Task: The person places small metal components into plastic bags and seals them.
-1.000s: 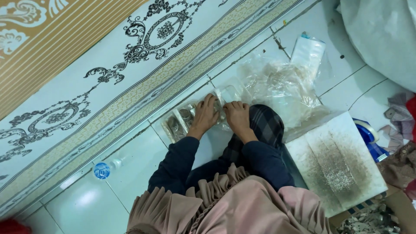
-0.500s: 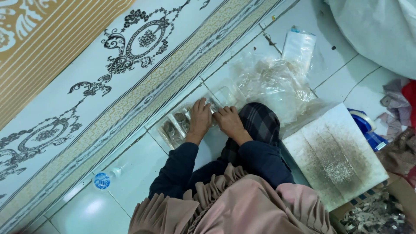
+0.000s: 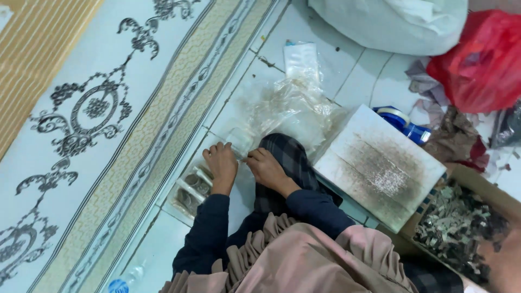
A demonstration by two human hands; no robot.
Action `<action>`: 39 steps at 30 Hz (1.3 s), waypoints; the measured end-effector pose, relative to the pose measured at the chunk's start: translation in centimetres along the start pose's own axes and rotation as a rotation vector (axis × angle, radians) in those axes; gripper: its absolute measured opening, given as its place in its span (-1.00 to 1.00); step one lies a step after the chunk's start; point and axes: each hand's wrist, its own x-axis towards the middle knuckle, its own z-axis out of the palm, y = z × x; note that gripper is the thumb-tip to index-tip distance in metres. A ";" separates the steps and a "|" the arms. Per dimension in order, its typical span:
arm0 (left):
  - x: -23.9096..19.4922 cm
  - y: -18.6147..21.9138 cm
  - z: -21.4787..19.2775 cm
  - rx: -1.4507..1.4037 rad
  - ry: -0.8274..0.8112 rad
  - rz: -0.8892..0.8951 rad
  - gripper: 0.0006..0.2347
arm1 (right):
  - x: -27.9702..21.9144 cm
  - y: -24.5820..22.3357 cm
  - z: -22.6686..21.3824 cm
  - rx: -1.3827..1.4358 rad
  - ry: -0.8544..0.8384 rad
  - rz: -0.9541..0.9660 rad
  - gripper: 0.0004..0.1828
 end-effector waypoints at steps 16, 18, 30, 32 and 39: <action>1.2 34.2 -8.3 -0.857 -0.424 0.657 -0.78 | -23.1 9.0 -23.0 -0.089 0.657 0.856 -0.79; -0.7 38.3 -7.1 -0.800 -0.491 0.770 -0.77 | -25.8 9.9 -26.2 -0.140 0.711 0.928 -0.79; -4.9 43.3 1.0 -0.442 0.009 1.220 -0.71 | -30.1 26.5 -35.5 -0.797 0.117 1.198 -0.73; -5.1 43.3 0.8 -0.435 0.017 1.225 -0.70 | -29.2 28.0 -36.3 -0.793 -0.089 1.287 -0.70; -5.1 43.4 1.8 -0.407 0.096 1.227 -0.64 | -31.3 35.5 -35.0 -0.532 -0.417 1.483 -0.62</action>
